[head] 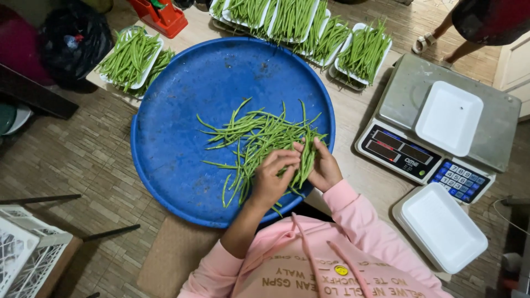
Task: A person is sorting green beans from a large blue tray and weighing them into portions using a digital scale.
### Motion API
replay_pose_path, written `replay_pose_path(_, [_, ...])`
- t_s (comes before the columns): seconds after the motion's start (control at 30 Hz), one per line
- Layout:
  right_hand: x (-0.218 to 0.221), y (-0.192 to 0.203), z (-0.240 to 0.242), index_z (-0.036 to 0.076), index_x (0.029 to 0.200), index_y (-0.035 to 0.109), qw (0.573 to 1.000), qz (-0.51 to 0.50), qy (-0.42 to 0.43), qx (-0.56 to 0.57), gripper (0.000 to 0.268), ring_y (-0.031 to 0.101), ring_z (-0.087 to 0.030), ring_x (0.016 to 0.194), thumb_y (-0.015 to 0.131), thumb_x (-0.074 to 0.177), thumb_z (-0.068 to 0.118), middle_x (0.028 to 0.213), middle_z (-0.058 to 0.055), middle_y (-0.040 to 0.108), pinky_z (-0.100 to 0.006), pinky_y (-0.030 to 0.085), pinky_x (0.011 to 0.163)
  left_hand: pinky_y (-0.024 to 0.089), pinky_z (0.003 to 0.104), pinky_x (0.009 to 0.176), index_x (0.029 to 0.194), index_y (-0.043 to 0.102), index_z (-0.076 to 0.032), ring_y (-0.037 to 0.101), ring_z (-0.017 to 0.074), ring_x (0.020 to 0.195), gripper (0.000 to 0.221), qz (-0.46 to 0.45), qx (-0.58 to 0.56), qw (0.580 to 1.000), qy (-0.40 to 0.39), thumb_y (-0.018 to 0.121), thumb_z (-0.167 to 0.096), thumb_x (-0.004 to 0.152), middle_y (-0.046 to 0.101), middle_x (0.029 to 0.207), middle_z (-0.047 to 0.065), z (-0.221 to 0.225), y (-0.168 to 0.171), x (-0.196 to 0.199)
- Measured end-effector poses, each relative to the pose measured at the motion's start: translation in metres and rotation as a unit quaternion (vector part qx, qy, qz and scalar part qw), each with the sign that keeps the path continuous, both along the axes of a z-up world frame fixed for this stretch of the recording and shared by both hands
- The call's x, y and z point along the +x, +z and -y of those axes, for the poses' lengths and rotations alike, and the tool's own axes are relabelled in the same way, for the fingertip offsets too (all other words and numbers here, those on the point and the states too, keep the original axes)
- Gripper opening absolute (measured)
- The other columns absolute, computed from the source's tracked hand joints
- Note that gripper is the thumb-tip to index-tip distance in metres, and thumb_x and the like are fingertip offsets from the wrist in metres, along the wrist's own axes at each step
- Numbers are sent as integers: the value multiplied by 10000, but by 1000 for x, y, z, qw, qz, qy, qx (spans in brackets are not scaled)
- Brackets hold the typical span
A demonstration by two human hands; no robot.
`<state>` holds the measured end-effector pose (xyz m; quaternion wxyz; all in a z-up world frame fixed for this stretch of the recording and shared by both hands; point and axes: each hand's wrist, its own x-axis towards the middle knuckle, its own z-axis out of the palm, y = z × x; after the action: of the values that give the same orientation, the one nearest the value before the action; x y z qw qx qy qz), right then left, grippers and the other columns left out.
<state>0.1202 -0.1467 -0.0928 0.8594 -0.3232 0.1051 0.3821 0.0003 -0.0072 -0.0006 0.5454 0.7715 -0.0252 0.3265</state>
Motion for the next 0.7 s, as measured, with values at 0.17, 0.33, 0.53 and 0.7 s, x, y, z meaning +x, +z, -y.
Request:
replay_pose_path(0.17, [9,-11,0,54,1220,644,999,35,-3,-11,267,748,-269,904,627,1011,220,1026,-120,743,-369,623,731,622,392,850,969,792,-107,749,307,988,196,20,-1,999,-47,699,33,868,755,1058,71,8,-12,-2])
replay_pose_path(0.33, [18,-24,11,9,1162,687,998,62,24,-15,249,732,-247,834,607,1021,197,911,-124,733,-333,597,677,616,419,858,966,786,-80,749,332,994,218,15,-3,996,-87,675,68,850,769,1057,101,7,-19,-3])
replay_pose_path(0.53, [27,-7,14,-33,1152,682,998,47,-17,-34,209,721,-280,890,631,974,64,979,-151,729,-434,623,827,663,402,758,1091,750,-50,751,375,896,362,-41,-32,997,-64,497,88,871,673,1174,212,2,-45,-1])
replay_pose_path(0.7, [38,15,17,50,1234,637,1000,15,5,6,301,694,-280,1171,621,985,218,1308,-87,697,-519,592,954,255,759,1125,1492,429,-82,299,527,1427,767,-448,168,877,51,796,-308,856,323,1521,309,-7,-44,-7])
